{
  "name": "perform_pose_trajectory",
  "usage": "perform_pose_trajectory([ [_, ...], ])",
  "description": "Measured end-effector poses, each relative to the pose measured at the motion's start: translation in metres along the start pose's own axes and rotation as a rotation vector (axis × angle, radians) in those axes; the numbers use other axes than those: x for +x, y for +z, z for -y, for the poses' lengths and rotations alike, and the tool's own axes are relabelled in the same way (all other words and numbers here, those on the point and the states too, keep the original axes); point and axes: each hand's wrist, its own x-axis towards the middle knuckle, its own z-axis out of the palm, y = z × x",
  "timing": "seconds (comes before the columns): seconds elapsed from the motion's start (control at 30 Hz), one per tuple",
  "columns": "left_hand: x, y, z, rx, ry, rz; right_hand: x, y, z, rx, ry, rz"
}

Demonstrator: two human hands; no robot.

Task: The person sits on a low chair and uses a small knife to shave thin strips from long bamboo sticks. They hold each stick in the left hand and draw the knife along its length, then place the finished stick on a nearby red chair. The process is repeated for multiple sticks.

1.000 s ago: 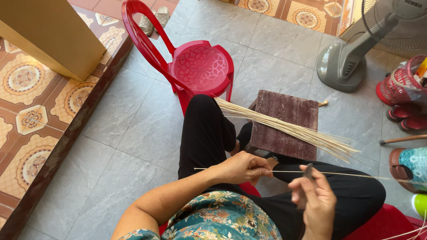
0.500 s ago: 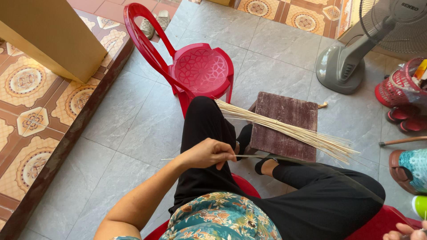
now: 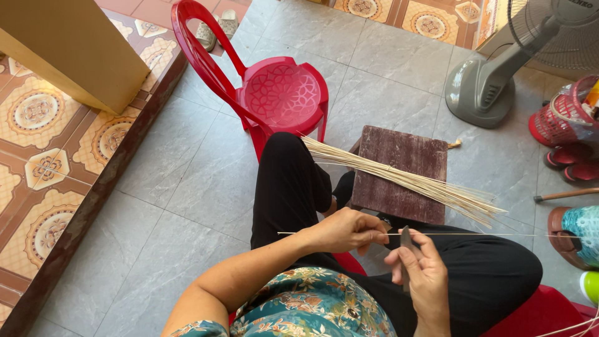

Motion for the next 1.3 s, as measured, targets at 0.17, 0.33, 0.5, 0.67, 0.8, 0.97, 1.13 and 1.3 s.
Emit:
perform_pose_trajectory([
  [0.17,-0.01,-0.012,0.01,0.044,-0.029,0.033,0.003,-0.03,-0.006,0.068,-0.117,-0.154],
  [0.33,-0.029,-0.033,0.016,0.092,-0.082,0.07,-0.004,-0.106,-0.023,0.061,-0.236,-0.395],
  [0.5,-0.052,-0.064,0.016,0.094,-0.148,0.049,-0.029,-0.214,-0.056,0.064,-0.315,-0.479],
  [0.67,-0.068,-0.093,0.015,0.1,-0.2,-0.025,-0.046,-0.283,-0.061,0.061,-0.293,-0.522],
  [0.8,-0.065,-0.096,0.02,-0.058,-0.143,-0.171,-0.045,-0.257,-0.03,-0.033,-0.194,-0.594],
  [0.97,-0.025,-0.051,0.02,-0.158,-0.008,-0.132,-0.024,-0.1,-0.013,-0.065,-0.079,-0.343],
  [1.13,0.0,-0.009,0.011,-0.039,-0.054,-0.045,0.001,-0.005,-0.001,0.018,0.087,0.041],
  [1.3,-0.002,-0.008,0.012,0.038,-0.077,0.001,0.008,-0.011,-0.006,0.096,-0.031,-0.009],
])
